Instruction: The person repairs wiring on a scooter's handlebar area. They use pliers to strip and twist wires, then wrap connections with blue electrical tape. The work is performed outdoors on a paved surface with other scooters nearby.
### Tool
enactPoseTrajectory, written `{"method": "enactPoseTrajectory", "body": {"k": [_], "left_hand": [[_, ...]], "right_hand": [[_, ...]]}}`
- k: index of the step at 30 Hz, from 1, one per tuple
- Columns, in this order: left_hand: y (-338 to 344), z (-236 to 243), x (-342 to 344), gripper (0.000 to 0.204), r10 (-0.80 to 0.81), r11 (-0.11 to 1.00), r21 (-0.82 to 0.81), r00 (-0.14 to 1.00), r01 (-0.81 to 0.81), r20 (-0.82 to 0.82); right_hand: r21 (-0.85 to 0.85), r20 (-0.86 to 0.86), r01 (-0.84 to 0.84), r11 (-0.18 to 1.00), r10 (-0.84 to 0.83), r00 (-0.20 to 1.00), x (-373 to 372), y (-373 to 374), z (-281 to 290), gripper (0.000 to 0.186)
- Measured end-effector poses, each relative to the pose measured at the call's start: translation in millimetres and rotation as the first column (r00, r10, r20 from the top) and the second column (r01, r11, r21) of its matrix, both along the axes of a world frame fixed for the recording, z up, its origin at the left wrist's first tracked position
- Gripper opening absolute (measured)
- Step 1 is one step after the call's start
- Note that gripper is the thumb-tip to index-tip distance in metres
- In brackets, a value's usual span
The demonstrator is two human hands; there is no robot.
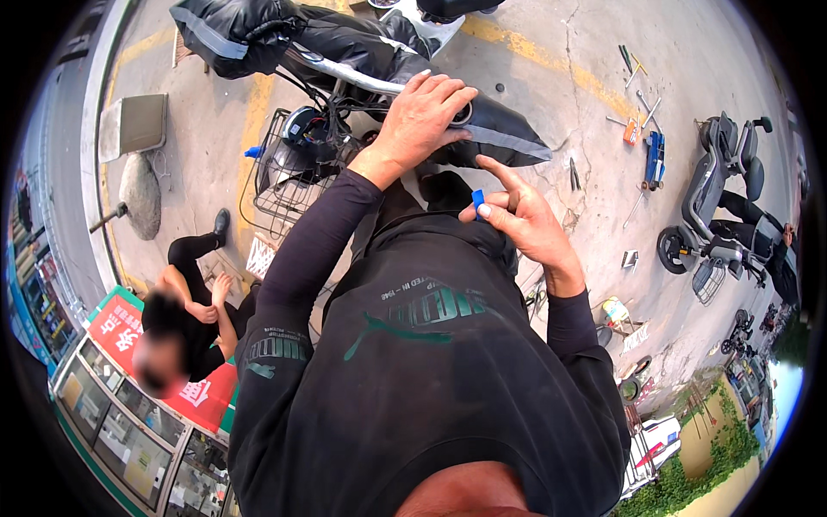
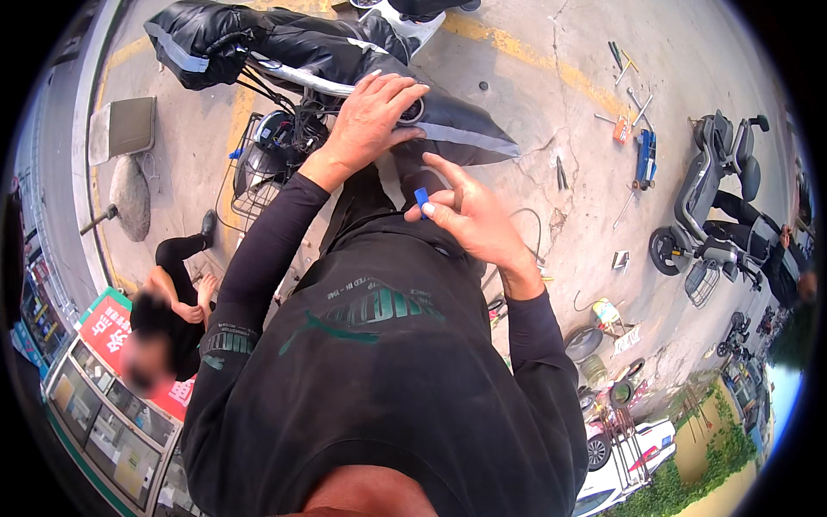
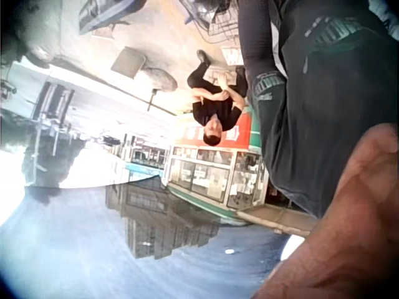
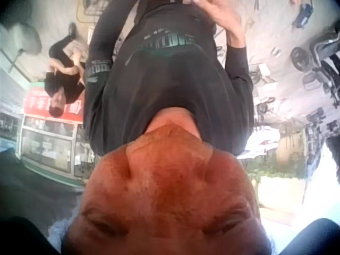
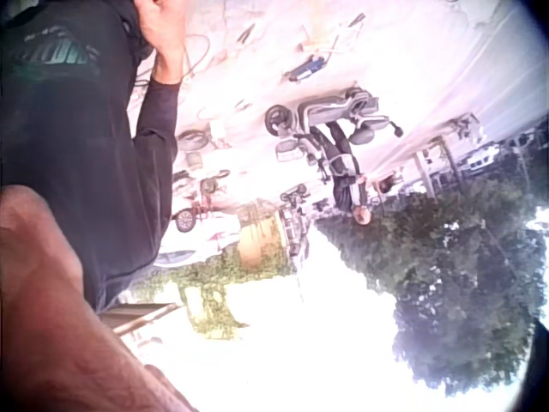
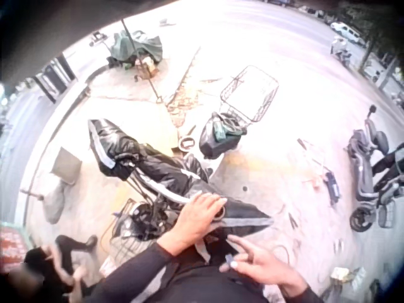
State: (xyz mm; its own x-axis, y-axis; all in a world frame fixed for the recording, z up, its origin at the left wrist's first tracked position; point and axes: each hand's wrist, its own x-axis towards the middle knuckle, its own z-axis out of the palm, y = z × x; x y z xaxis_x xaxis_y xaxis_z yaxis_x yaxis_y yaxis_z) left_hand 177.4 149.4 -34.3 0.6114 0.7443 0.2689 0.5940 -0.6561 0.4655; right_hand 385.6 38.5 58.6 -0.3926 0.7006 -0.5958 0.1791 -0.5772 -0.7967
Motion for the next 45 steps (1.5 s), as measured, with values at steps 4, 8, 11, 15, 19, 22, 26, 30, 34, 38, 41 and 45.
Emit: {"method": "enactPoseTrajectory", "body": {"k": [4, 8, 11, 15, 19, 22, 26, 30, 34, 38, 41, 45], "left_hand": [[6, -18, -3, 0.070, -0.072, 0.996, 0.044, 0.989, 0.078, -0.132], [9, -6, -7, 0.078, -0.130, 0.991, 0.002, 0.978, 0.132, -0.165], [9, 4, -15, 0.073, -0.133, 0.991, -0.020, 0.989, 0.132, -0.061], [-21, 62, -43, 0.060, -0.107, 0.979, -0.159, 0.984, 0.129, 0.142], [-73, 114, -71, 0.053, -0.290, 0.924, -0.204, 0.941, 0.323, 0.174], [-90, 136, -97, 0.038, -0.281, 0.942, -0.164, 0.956, 0.292, 0.088], [-113, 158, -120, 0.028, -0.248, 0.957, -0.167, 0.968, 0.238, -0.039], [-128, 176, -132, 0.023, -0.252, 0.946, -0.267, 0.933, 0.182, -0.258], [-130, 168, -141, 0.020, -0.015, 0.921, -0.362, 0.918, -0.141, -0.397], [-123, 148, -151, 0.016, 0.244, 0.759, -0.540, 0.928, -0.363, -0.282], [-124, 137, -160, 0.017, 0.286, 0.634, -0.676, 0.926, -0.376, -0.247], [-120, 127, -171, 0.019, 0.371, 0.441, -0.826, 0.910, -0.350, -0.188]], "right_hand": [[0.020, -0.183, 0.133, 0.991, -0.127, 0.975, -10, -9, -10, 0.071], [-0.067, -0.309, 0.285, 0.956, -0.292, 0.905, -21, -5, -10, 0.076], [-0.057, -0.330, 0.285, 0.957, -0.288, 0.899, -21, 5, -16, 0.079], [-0.121, -0.374, 0.200, 0.972, -0.232, 0.898, -27, 18, -5, 0.075], [-0.221, -0.600, -0.129, 0.967, -0.030, 0.799, -48, 27, -2, 0.067], [-0.248, -0.698, -0.397, 0.884, 0.121, 0.706, -75, 34, -3, 0.067], [-0.114, -0.753, -0.665, 0.738, 0.373, 0.543, -110, 46, -7, 0.061], [0.358, -0.260, -0.657, 0.663, 0.747, 0.612, -137, 52, -16, 0.052], [0.523, -0.286, -0.320, 0.790, 0.517, 0.807, -155, 39, -39, 0.042], [0.418, -0.296, -0.394, 0.818, 0.533, 0.793, -156, 40, -26, 0.032], [0.312, -0.290, -0.439, 0.842, 0.525, 0.800, -158, 37, -30, 0.027], [0.240, -0.341, -0.447, 0.861, 0.506, 0.792, -161, 32, -37, 0.021]]}}
